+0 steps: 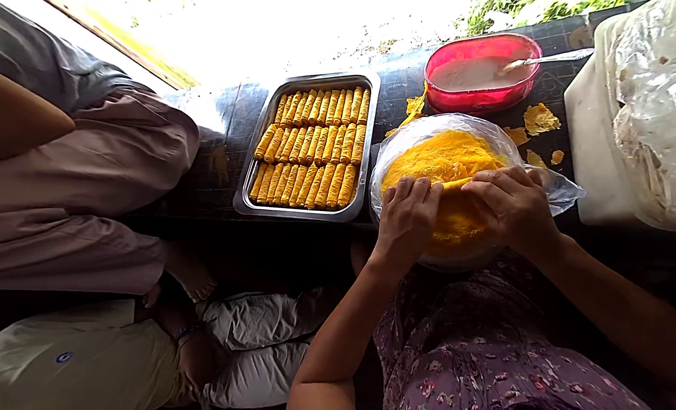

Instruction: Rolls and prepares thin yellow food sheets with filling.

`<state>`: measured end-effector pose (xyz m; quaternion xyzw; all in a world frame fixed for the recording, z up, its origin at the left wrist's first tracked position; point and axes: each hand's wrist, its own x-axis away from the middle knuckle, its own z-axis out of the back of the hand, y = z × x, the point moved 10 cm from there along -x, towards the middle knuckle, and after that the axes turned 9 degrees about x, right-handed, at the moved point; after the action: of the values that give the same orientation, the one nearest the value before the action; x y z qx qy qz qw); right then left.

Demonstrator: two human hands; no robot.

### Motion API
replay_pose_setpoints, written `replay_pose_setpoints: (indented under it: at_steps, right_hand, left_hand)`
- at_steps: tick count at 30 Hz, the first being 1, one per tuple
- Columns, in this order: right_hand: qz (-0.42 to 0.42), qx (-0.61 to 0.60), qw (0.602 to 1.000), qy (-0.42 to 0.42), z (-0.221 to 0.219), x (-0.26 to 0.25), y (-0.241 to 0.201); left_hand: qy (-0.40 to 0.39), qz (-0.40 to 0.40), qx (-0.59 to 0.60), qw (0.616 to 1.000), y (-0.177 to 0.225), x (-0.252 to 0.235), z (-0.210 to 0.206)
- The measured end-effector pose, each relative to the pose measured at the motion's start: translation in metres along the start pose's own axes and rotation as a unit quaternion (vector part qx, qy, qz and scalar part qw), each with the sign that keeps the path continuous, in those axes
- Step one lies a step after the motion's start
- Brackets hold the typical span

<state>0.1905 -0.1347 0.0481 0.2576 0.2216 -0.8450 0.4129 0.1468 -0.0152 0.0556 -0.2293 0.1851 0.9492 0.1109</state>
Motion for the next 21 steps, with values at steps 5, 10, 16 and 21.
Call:
replay_pose_setpoints:
  at_steps: [5,10,16,21]
  right_hand:
    - [-0.032,-0.031,0.999,-0.008,-0.005,-0.015,0.012]
    - [-0.052,-0.063,0.996,-0.03,-0.015,-0.026,0.026]
    - [-0.069,-0.075,0.994,-0.034,-0.023,-0.038,0.036]
    - [-0.011,-0.038,0.999,-0.024,-0.01,-0.026,0.014]
  left_hand:
    - [0.003,0.019,0.034,0.999,-0.012,-0.01,0.005]
    - [-0.023,0.029,0.042,0.998,-0.025,-0.021,0.003]
    - [-0.038,0.053,0.049,0.997,-0.039,-0.034,-0.007]
    - [-0.052,0.023,0.037,0.998,-0.02,-0.023,0.002]
